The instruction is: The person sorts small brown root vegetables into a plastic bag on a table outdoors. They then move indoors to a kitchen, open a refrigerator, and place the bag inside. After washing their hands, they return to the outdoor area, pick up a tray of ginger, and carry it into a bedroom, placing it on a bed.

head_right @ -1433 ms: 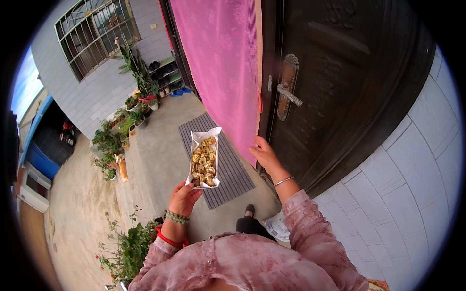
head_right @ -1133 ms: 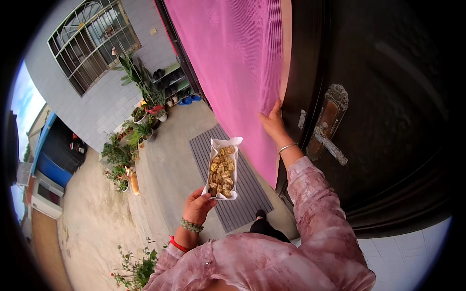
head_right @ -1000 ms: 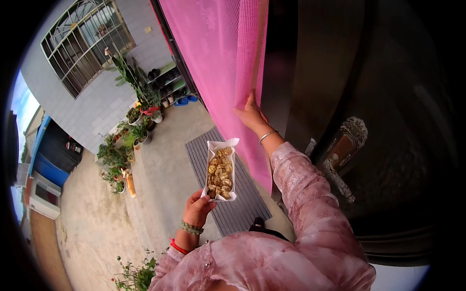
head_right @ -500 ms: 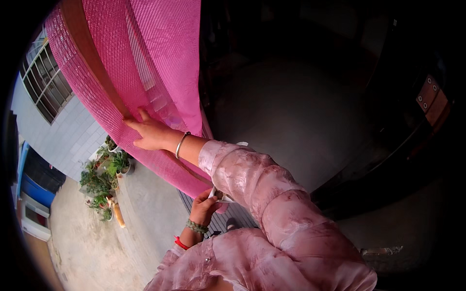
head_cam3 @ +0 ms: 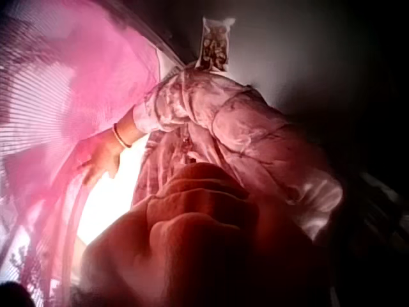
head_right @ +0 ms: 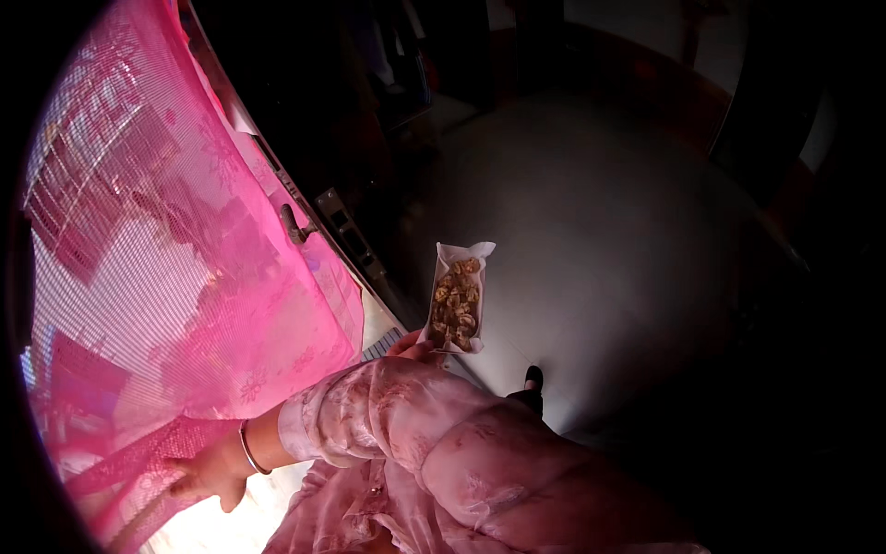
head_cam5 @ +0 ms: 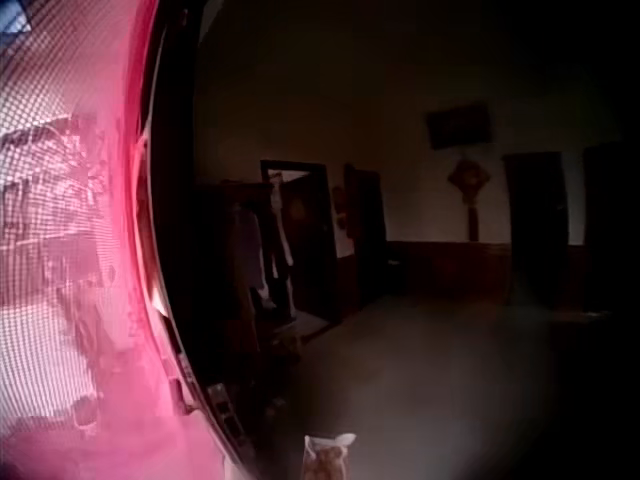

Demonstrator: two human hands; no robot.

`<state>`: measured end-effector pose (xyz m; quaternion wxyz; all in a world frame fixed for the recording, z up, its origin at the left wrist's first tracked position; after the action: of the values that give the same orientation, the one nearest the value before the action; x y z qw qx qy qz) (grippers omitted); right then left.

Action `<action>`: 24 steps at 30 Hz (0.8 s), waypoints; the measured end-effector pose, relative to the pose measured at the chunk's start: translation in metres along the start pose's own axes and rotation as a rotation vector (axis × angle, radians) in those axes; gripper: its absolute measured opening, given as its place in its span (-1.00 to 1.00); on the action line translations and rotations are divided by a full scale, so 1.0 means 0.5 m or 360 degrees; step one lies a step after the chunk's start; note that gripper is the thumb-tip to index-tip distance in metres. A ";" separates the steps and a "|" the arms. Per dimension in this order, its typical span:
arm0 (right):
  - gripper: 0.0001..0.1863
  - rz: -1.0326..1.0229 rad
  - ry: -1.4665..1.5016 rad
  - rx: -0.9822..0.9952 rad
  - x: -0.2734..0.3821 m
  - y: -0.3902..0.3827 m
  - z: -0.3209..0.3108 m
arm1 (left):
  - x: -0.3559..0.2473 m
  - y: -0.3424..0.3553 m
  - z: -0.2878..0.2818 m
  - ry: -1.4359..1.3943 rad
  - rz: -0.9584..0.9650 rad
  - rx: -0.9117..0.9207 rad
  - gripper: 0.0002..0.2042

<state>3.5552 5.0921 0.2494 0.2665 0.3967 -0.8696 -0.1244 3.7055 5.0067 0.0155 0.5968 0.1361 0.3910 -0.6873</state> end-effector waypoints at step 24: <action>-0.60 0.2057 0.0611 -0.2445 0.098 -1.007 0.042 | 0.107 0.034 0.126 -0.0341 0.0385 -0.0306 -0.66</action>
<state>3.8305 4.7256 0.0344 0.5999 -0.4129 -0.5452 -0.4152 3.7255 4.9247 0.0154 0.7237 0.0505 0.3698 -0.5805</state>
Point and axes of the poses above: each hand's wrist, its own y-axis towards the middle knuckle, its own z-axis out of the palm, x = y × z, the point moved 3 cm from there along y, towards the middle knuckle, and after that the axes turned 13 degrees about -y, right-handed, at the moved point
